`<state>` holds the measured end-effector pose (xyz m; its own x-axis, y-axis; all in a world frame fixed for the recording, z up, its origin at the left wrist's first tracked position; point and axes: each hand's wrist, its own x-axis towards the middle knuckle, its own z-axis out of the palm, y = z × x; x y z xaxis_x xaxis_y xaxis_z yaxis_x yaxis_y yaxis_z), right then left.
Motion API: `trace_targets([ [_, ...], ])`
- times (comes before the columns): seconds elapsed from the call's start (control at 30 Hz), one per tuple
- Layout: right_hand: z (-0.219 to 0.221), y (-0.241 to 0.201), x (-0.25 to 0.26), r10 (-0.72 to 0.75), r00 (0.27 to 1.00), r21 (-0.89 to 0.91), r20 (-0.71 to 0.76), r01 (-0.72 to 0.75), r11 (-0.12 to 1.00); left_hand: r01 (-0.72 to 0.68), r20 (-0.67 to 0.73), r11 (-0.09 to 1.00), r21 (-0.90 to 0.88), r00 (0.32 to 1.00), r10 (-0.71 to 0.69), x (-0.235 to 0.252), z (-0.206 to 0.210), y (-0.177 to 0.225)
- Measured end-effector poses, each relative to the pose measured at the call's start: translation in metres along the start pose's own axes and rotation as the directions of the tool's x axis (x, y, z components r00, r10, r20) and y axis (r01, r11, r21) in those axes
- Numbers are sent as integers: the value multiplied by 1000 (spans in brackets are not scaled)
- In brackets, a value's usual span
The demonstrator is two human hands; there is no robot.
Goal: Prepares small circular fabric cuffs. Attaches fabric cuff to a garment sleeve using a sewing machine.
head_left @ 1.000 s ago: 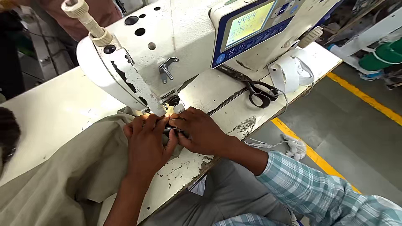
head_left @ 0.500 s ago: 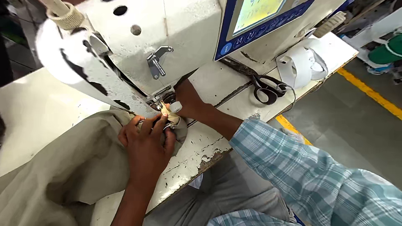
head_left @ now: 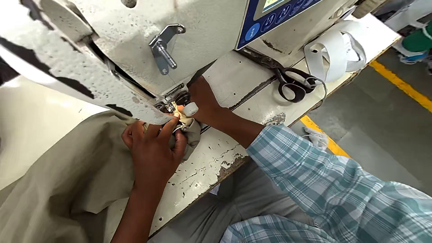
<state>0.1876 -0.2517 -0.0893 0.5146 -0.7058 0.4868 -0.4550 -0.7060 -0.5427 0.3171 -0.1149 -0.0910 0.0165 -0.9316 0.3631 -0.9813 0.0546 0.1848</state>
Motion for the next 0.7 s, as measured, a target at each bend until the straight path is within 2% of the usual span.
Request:
trace_targets([
  [0.23,12,5,1,4,1000,-40,-26,-5,999,18,12,1000,-5,1000,-18,2,1,-2],
  [0.3,4,11,2,29,999,35,14,-30,999,-1,9,1000,-18,1000,2,3,1,-3],
  [0.4,-23,18,2,211,971,255,114,-234,938,-25,-8,999,-20,1000,24,4,2,-3],
  [0.43,-29,21,-1,211,974,283,85,-227,932,-27,-13,1000,-16,1000,27,4,3,-4],
  [0.5,-33,22,-14,100,995,310,31,-105,945,-25,-23,1000,-15,999,25,3,5,-4],
  [0.57,-33,17,-27,9,995,196,104,-30,980,-20,-12,1000,-16,1000,19,3,5,-4],
  [0.63,-31,17,-36,3,985,52,171,-12,999,-11,-1,1000,-13,1000,11,2,4,-3],
  [0.7,-31,17,-35,24,980,-8,200,-23,1000,-4,0,1000,-11,1000,4,3,3,-1],
])
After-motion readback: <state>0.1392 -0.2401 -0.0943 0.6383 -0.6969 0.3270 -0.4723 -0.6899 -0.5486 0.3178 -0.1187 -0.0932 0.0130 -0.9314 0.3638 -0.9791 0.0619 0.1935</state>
